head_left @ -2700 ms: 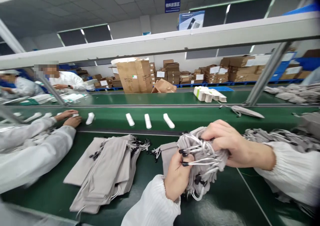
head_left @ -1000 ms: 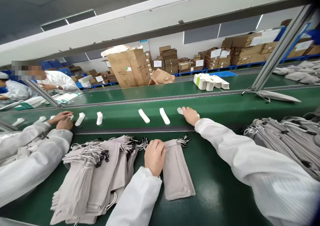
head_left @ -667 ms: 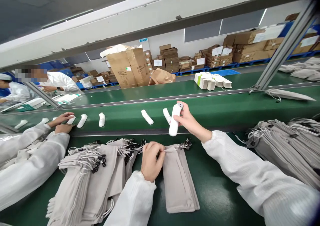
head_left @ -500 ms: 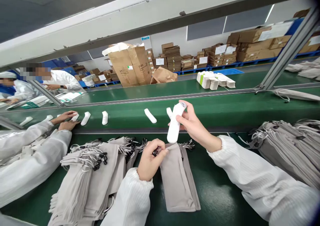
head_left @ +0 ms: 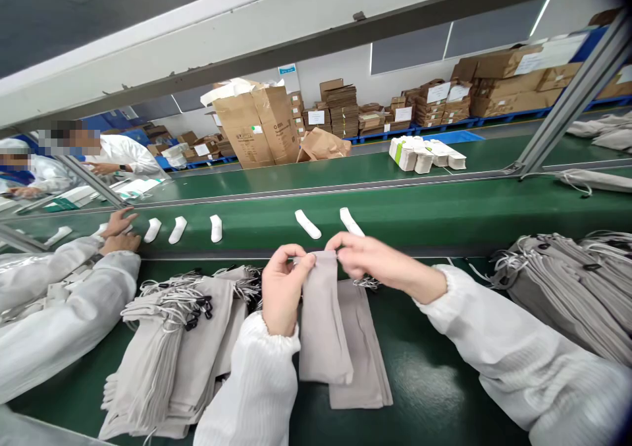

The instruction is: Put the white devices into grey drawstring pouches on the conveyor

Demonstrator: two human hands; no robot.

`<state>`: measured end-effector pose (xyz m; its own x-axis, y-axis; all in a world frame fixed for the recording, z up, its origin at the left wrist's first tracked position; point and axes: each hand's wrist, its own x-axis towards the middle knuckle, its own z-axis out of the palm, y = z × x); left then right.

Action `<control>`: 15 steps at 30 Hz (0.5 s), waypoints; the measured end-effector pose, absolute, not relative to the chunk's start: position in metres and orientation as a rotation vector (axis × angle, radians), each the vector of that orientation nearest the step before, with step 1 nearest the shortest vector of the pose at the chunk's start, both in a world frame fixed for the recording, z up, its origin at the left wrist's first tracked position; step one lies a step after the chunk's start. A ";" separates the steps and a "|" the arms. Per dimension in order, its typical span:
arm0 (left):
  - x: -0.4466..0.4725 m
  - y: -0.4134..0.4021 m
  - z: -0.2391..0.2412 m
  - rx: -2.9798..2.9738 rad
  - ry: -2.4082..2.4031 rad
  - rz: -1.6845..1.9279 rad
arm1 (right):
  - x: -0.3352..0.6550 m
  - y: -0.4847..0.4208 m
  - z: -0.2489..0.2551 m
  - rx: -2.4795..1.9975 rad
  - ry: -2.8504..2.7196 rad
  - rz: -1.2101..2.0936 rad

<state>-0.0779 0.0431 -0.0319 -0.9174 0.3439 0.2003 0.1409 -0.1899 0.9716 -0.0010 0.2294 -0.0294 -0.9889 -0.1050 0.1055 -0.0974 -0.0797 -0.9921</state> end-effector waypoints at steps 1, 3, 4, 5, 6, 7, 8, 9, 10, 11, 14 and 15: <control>-0.081 0.040 -0.031 0.500 1.855 2.290 | 0.002 0.235 -0.024 -0.212 2.011 -2.452; -0.084 0.036 -0.031 0.457 1.799 2.340 | 0.008 0.248 -0.010 -0.164 1.871 -2.741; -0.083 0.035 -0.035 0.506 1.813 2.323 | 0.009 0.254 -0.004 -0.148 1.869 -2.841; -0.082 0.035 -0.040 0.598 1.868 2.270 | 0.009 0.261 0.001 -0.137 1.908 -2.923; -0.079 0.037 -0.048 0.723 1.964 2.183 | 0.007 0.268 0.004 -0.129 1.985 -3.001; -0.076 0.038 -0.057 0.866 2.079 2.071 | 0.003 0.275 0.005 -0.125 2.100 -3.080; -0.073 0.040 -0.068 1.004 2.195 1.946 | -0.003 0.282 0.004 -0.117 2.257 -3.167; -0.071 0.042 -0.080 1.119 2.304 1.817 | -0.011 0.290 0.001 -0.094 2.467 -3.227; -0.070 0.043 -0.091 1.211 2.403 1.697 | -0.019 0.298 -0.005 -0.044 2.734 -3.215; -0.071 0.044 -0.102 1.285 2.488 1.585 | -0.029 0.306 -0.012 0.037 3.049 -3.076; -0.076 0.045 -0.125 1.431 2.704 1.319 | -0.057 0.325 -0.040 0.393 3.789 -1.898; -0.078 0.045 -0.128 1.470 2.760 1.237 | -0.065 0.327 -0.051 0.545 3.794 -1.442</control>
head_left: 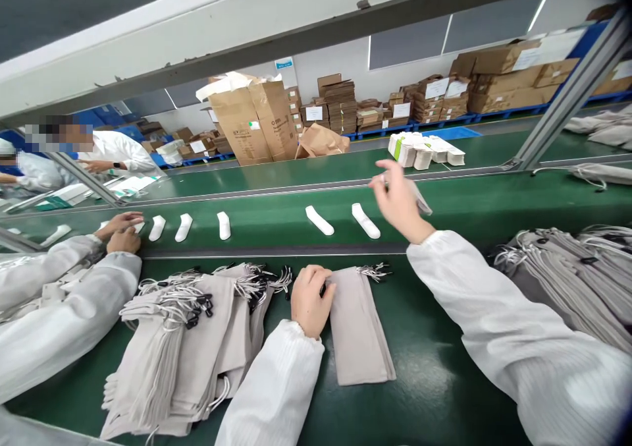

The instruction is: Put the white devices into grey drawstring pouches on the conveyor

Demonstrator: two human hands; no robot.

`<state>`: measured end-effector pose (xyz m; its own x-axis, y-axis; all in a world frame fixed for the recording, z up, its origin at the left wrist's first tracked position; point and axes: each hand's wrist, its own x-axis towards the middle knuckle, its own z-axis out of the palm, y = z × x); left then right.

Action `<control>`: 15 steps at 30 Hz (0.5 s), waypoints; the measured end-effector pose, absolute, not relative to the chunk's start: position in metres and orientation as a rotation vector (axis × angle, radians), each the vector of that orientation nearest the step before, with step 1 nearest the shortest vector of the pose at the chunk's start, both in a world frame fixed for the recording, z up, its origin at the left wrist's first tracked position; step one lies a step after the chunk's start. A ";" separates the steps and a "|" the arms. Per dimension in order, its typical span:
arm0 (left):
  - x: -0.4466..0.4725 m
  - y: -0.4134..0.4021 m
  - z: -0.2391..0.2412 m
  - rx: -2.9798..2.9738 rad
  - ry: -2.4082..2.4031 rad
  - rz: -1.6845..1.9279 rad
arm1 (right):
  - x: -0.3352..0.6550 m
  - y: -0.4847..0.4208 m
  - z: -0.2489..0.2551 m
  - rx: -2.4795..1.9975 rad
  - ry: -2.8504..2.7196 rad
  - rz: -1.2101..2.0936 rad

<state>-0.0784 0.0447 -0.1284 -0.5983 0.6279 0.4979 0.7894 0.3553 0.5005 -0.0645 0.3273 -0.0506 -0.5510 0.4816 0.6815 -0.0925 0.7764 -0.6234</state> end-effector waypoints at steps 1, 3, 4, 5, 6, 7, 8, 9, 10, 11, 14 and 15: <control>-0.080 0.045 -0.131 -1.284 -2.399 -0.989 | -0.071 0.328 -0.061 -0.422 -2.246 0.654; -0.083 0.045 -0.131 -1.293 -2.400 -0.846 | -0.081 0.325 -0.080 -0.714 -2.579 0.508; -0.084 0.045 -0.130 -1.308 -2.390 -0.786 | -0.084 0.323 -0.088 -0.842 -2.678 0.486; -0.085 0.046 -0.129 -1.326 -2.375 -0.732 | -0.087 0.320 -0.096 -0.920 -2.718 0.487; -0.087 0.047 -0.127 -1.348 -2.353 -0.687 | -0.089 0.318 -0.102 -0.965 -2.727 0.491; -0.088 0.048 -0.125 -1.374 -2.327 -0.651 | -0.091 0.316 -0.107 -0.986 -2.721 0.490; -0.090 0.049 -0.123 -1.411 -2.297 -0.630 | -0.093 0.314 -0.111 -0.994 -2.714 0.486; -0.092 0.050 -0.121 -1.457 -2.265 -0.627 | -0.095 0.313 -0.114 -0.989 -2.706 0.484; -0.094 0.050 -0.120 -1.502 -2.235 -0.644 | -0.095 0.313 -0.115 -0.971 -2.697 0.486; -0.095 0.049 -0.118 -1.547 -2.209 -0.675 | -0.095 0.312 -0.115 -0.940 -2.688 0.494; -0.101 0.046 -0.116 -1.601 -2.198 -0.751 | -0.090 0.310 -0.108 -0.802 -2.657 0.549; -0.102 0.045 -0.116 -1.591 -2.214 -0.756 | -0.087 0.309 -0.105 -0.737 -2.631 0.586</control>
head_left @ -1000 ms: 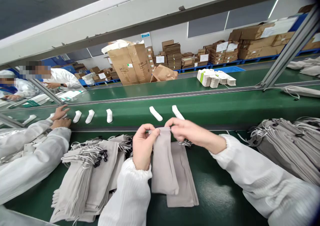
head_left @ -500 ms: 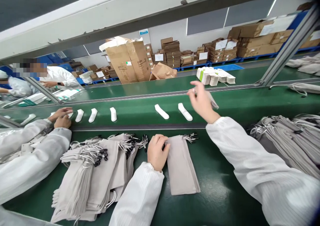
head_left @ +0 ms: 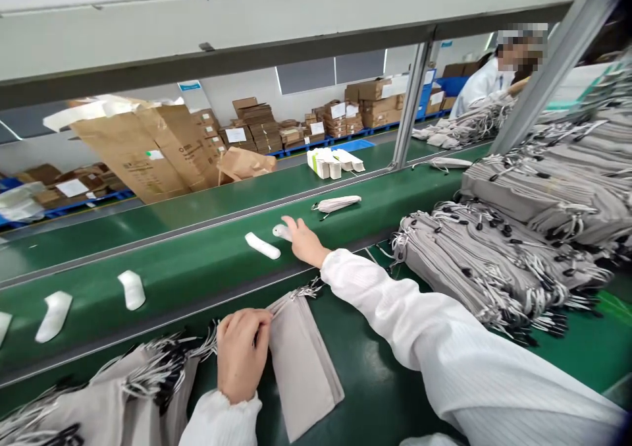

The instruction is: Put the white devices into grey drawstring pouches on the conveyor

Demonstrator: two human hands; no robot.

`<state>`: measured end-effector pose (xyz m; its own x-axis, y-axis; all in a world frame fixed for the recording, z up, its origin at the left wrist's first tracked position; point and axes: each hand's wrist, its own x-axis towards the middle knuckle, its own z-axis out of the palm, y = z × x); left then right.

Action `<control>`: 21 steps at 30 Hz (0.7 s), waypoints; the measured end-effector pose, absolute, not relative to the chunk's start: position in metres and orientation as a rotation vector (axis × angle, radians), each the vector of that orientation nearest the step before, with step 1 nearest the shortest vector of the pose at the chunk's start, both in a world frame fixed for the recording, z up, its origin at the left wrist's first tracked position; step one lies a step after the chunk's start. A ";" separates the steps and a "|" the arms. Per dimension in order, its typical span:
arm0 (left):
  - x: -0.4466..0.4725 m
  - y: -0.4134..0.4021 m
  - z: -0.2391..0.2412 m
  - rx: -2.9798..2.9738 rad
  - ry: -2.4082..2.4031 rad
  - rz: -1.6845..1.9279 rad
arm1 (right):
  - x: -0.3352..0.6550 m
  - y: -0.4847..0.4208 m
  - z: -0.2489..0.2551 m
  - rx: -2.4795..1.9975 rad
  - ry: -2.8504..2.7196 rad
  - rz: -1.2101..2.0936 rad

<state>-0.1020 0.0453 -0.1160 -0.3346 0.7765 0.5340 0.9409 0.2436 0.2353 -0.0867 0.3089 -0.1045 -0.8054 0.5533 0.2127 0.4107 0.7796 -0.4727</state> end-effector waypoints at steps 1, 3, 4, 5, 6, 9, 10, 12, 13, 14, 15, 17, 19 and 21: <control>-0.103 0.045 -0.117 -1.580 -2.233 -0.753 | -0.083 0.307 -0.100 -0.649 -2.578 0.664; -0.103 0.046 -0.117 -1.562 -2.267 -0.738 | -0.075 0.301 -0.091 -0.423 -2.371 0.952; -0.103 0.047 -0.117 -1.558 -2.284 -0.735 | -0.070 0.297 -0.086 -0.313 -2.234 1.146; -0.102 0.047 -0.117 -1.556 -2.302 -0.739 | -0.065 0.292 -0.080 -0.224 -2.094 1.356; -0.101 0.048 -0.115 -1.556 -2.323 -0.754 | -0.060 0.286 -0.075 -0.165 -1.972 1.559; -0.094 0.044 -0.105 -1.551 -2.378 -0.935 | -0.044 0.267 -0.061 -0.111 -1.766 1.981; -0.091 0.042 -0.100 -1.543 -2.384 -1.046 | -0.038 0.261 -0.056 -0.102 -1.724 2.048; -0.083 0.040 -0.089 -1.511 -2.375 -1.332 | -0.029 0.248 -0.050 -0.078 -1.686 2.100; -0.079 0.040 -0.084 -1.488 -2.355 -1.485 | -0.025 0.242 -0.048 -0.060 -1.691 2.114; -0.075 0.042 -0.079 -1.459 -2.325 -1.623 | -0.022 0.237 -0.047 -0.036 -1.712 2.123; -0.071 0.044 -0.074 -1.418 -2.290 -1.735 | -0.019 0.232 -0.047 -0.005 -1.750 2.114; -0.065 0.050 -0.066 -1.287 -2.212 -1.882 | -0.015 0.224 -0.047 0.086 -1.907 2.017; -0.062 0.056 -0.060 -1.085 -2.117 -1.994 | -0.012 0.219 -0.047 0.199 -2.135 1.866; -0.063 0.058 -0.054 -0.907 -2.051 -2.129 | -0.009 0.219 -0.045 0.282 -2.339 1.838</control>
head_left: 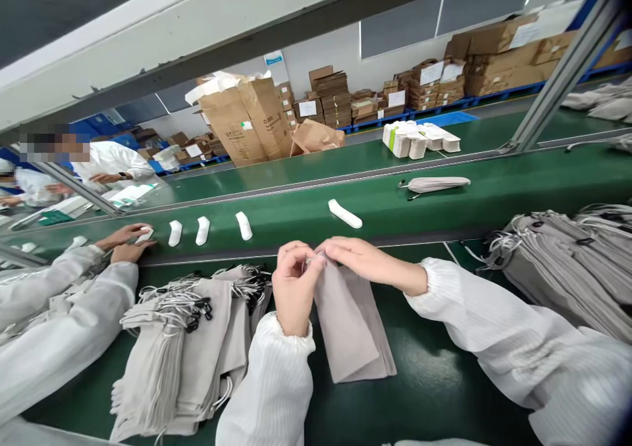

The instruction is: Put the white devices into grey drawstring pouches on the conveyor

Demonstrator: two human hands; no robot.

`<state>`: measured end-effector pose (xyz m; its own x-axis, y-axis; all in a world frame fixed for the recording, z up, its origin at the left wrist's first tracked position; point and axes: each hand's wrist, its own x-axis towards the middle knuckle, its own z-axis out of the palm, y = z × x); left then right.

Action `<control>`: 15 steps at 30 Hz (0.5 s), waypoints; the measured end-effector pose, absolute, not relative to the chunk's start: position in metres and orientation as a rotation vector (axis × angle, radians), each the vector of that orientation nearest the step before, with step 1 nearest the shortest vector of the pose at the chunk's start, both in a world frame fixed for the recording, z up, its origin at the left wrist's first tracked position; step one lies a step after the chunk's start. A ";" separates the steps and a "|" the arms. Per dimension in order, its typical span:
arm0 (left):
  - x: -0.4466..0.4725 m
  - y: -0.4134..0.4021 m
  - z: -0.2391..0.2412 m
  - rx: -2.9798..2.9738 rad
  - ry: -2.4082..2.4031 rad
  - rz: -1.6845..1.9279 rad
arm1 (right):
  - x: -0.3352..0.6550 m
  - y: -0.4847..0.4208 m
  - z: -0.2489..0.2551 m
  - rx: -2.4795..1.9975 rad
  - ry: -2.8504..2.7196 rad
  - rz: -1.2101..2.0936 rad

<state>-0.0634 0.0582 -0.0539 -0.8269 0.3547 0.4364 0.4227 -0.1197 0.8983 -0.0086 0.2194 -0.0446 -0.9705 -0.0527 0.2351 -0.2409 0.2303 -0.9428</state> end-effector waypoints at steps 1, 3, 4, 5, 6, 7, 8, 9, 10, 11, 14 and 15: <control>-0.065 0.058 -0.051 -0.836 -2.049 -2.216 | -0.007 0.221 -0.042 0.287 -2.383 1.925; -0.071 0.054 -0.045 -0.669 -2.049 -2.415 | -0.001 0.229 -0.033 0.201 -2.242 2.216; -0.075 0.052 -0.043 -0.575 -2.020 -2.509 | 0.002 0.235 -0.027 0.140 -2.081 2.345; -0.078 0.050 -0.042 -0.495 -1.973 -2.577 | 0.006 0.241 -0.020 0.084 -1.899 2.426; -0.081 0.049 -0.043 -0.454 -1.927 -2.601 | 0.009 0.248 -0.012 0.040 -1.732 2.452; -0.084 0.049 -0.046 -0.472 -1.912 -2.580 | 0.013 0.255 -0.005 0.009 -1.608 2.432; -0.086 0.049 -0.052 -0.544 -1.941 -2.516 | 0.015 0.262 0.002 -0.012 -1.523 2.378; -0.087 0.051 -0.060 -0.657 -2.017 -2.403 | 0.016 0.269 0.007 -0.028 -1.461 2.286; -0.087 0.053 -0.070 -0.791 -2.120 -2.239 | 0.015 0.276 0.011 -0.042 -1.404 2.147; -0.088 0.056 -0.081 -0.929 -2.233 -2.021 | 0.012 0.283 0.013 -0.053 -1.354 1.964; -0.088 0.061 -0.114 -1.199 -2.445 -1.364 | -0.009 0.303 0.005 -0.097 -1.368 1.357; -0.088 0.061 -0.122 -1.230 -2.470 -1.228 | -0.020 0.310 -0.003 -0.123 -1.469 1.192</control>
